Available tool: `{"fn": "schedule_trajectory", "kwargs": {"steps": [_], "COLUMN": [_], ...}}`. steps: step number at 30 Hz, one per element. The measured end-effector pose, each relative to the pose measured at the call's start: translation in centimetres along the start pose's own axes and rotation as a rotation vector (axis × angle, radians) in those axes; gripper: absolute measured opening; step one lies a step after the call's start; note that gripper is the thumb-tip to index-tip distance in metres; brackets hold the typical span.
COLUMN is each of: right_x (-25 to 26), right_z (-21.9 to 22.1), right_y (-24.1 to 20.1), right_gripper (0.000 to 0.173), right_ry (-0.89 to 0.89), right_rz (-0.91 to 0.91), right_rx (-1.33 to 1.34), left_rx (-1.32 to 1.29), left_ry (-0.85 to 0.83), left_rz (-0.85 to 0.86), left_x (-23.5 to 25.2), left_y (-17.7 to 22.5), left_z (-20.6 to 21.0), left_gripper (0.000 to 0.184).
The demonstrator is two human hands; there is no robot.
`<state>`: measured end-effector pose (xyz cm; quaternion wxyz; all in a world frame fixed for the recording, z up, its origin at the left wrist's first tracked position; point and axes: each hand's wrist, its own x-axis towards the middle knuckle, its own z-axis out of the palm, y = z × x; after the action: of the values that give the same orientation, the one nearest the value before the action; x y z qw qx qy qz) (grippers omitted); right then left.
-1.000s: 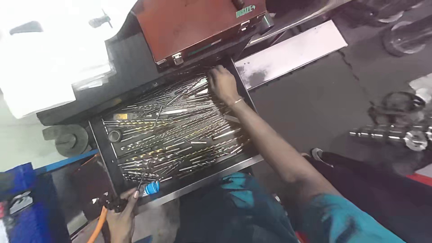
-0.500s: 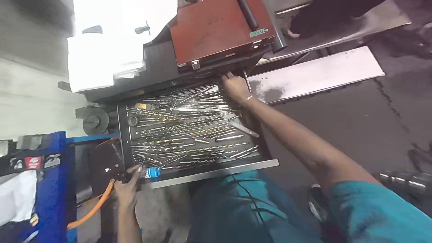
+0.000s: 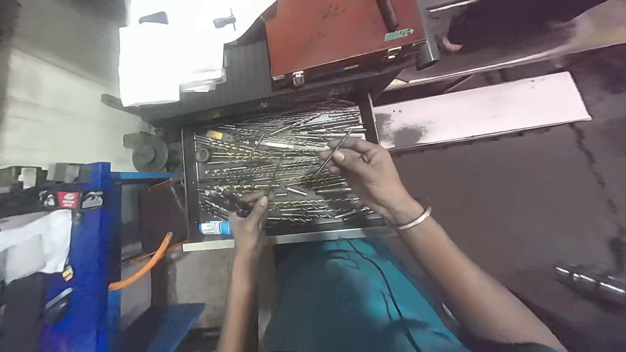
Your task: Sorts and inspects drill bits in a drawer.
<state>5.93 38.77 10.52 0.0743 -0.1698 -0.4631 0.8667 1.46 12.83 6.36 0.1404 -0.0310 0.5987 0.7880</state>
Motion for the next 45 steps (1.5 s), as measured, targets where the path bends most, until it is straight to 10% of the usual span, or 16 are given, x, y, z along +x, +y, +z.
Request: {"fn": "schedule_trajectory", "kwargs": {"steps": [21,29,41,45], "right_x": [-4.2,-3.9,-0.5,4.7], "right_z": [3.5,3.3,-1.0,-5.9], "right_y": [-1.9,-0.6,5.1,5.4], "right_gripper": [0.015,0.015,0.04,0.046], "right_ry": [-0.253,-0.175,-0.473,-0.243], "right_rz": [-0.17,-0.227,0.143,0.025], "right_rx": [0.079,-0.269,-0.875,-1.376], "left_rx": [-0.177,0.066,0.286,0.296], "left_ry": [-0.279,-0.208,0.059,0.141], "left_rz": [0.223,0.303,-0.218,-0.278], "left_x": [-2.9,-2.9,-6.9,-6.7], "left_y": [5.9,3.9,-3.5,-4.1], "left_z": [6.8,5.9,0.6,-0.1], "left_gripper": [0.014,0.018,0.027,0.023]}}
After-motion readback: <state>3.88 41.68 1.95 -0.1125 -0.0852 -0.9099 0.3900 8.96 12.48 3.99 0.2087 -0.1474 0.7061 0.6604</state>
